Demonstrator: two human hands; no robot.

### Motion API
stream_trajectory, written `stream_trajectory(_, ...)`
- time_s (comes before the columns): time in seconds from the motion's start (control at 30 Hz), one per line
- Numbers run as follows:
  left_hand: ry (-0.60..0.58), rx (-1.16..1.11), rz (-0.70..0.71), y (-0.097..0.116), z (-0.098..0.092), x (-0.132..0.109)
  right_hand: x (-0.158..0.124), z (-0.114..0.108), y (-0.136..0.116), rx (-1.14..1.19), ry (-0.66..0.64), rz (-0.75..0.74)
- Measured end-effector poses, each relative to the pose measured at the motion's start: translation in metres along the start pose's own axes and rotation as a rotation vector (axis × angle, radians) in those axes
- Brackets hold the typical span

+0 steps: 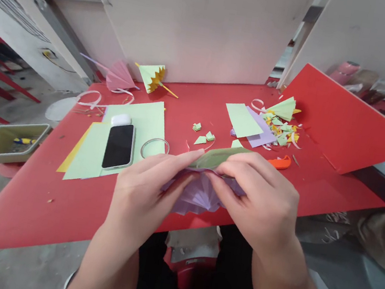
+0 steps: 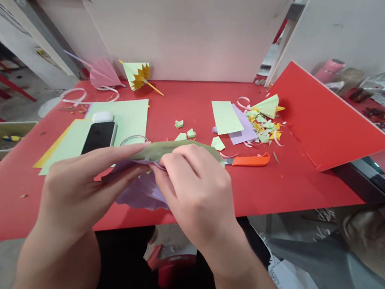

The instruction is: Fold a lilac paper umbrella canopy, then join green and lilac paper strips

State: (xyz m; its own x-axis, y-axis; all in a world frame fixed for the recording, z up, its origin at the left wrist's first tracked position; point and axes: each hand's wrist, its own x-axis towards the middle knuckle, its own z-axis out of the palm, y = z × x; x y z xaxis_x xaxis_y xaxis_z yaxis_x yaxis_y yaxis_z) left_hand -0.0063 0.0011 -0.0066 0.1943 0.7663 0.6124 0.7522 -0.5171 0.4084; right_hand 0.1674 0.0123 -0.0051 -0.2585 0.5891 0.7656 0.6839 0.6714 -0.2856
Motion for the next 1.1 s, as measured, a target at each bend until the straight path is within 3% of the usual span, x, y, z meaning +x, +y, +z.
stream_trajectory(1.1,0.011,-0.072,-0.055,0.0023,0.0011,0.0009,0.0004,0.0013,-0.0031,-0.055,0.026,0.024)
